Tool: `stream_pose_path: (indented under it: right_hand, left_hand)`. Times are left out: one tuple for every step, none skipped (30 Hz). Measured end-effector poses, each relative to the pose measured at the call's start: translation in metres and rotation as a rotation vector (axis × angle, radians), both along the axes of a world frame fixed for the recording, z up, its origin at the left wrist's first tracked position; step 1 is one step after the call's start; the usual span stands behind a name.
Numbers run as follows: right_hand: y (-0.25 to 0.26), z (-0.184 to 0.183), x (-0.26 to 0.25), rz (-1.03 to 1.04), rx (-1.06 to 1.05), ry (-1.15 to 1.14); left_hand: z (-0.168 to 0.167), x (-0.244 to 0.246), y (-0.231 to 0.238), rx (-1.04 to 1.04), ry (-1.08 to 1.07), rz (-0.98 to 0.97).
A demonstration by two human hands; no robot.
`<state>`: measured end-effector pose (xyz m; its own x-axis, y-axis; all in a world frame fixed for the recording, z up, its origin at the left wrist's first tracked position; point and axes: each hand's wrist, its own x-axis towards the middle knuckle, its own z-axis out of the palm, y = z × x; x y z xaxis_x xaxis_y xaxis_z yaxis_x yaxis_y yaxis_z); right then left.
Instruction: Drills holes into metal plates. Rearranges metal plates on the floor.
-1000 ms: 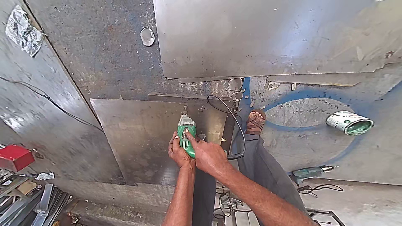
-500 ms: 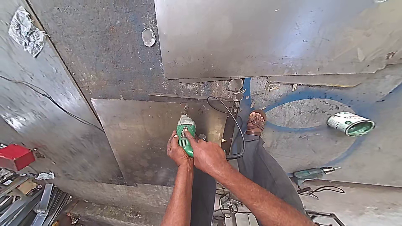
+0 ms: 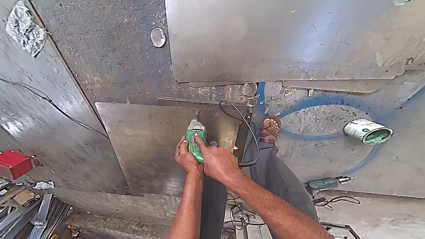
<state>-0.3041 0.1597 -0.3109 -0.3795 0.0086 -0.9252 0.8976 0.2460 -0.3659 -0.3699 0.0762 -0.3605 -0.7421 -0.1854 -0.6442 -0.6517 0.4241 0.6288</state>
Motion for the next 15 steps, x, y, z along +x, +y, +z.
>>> stream_pose_path:
  right_hand:
    - [0.0002, 0.0003, -0.0007, -0.002, -0.004, -0.002]
    - [0.0013, 0.0001, -0.0017, -0.003, -0.007, -0.004]
    - [0.0019, 0.0003, -0.0022, -0.003, -0.01, -0.006]
    - [0.0018, 0.0007, -0.0022, -0.005, -0.01, -0.006]
    - [0.0014, 0.0007, -0.0022, -0.008, -0.003, -0.004]
    - [0.0012, 0.0006, -0.0026, -0.007, 0.0, -0.002]
    - [0.001, 0.0006, -0.0026, -0.005, 0.001, -0.003]
    - [0.0005, 0.0008, -0.0025, -0.001, 0.003, -0.003]
    - [0.0002, 0.0009, -0.0027, 0.001, 0.007, -0.001]
    - [0.0002, 0.001, -0.0027, 0.002, 0.01, 0.002]
    - [0.0009, 0.0007, -0.0029, 0.003, 0.007, 0.005]
    - [0.0013, 0.0007, -0.003, 0.004, 0.003, 0.007]
    - [0.0015, 0.0012, -0.0032, 0.006, -0.003, 0.005]
    - [0.0024, 0.0012, -0.0037, 0.006, -0.009, 0.004]
    - [0.003, 0.0014, -0.0037, 0.005, -0.007, 0.004]
  left_hand:
    - [0.0004, -0.0008, 0.0003, -0.003, 0.0, -0.002]
    - [0.0, -0.0018, 0.0012, -0.002, 0.002, -0.006]
    - [-0.0004, -0.0022, 0.0016, -0.004, 0.003, -0.009]
    - [-0.0002, -0.0023, 0.0012, -0.009, 0.003, -0.01]
    - [0.0, -0.0028, 0.0014, -0.013, 0.001, -0.013]
    - [-0.0001, -0.0034, 0.0017, -0.014, 0.001, -0.011]
    - [-0.0001, -0.0035, 0.0016, -0.01, -0.002, -0.006]
    - [-0.0002, -0.0033, 0.0009, -0.006, -0.006, -0.001]
    - [-0.0007, -0.0034, 0.0003, -0.005, -0.006, 0.002]
    - [-0.001, -0.0034, -0.0002, -0.005, -0.005, 0.002]
    - [-0.0015, -0.0035, -0.0002, -0.004, -0.005, 0.001]
    - [-0.0017, -0.0037, -0.0001, -0.004, -0.005, 0.001]
    - [-0.0012, -0.0042, -0.0003, -0.004, -0.009, -0.001]
    - [-0.0012, -0.0047, 0.0002, -0.005, -0.011, -0.004]
    - [-0.0012, -0.0049, 0.0007, -0.006, -0.012, -0.006]
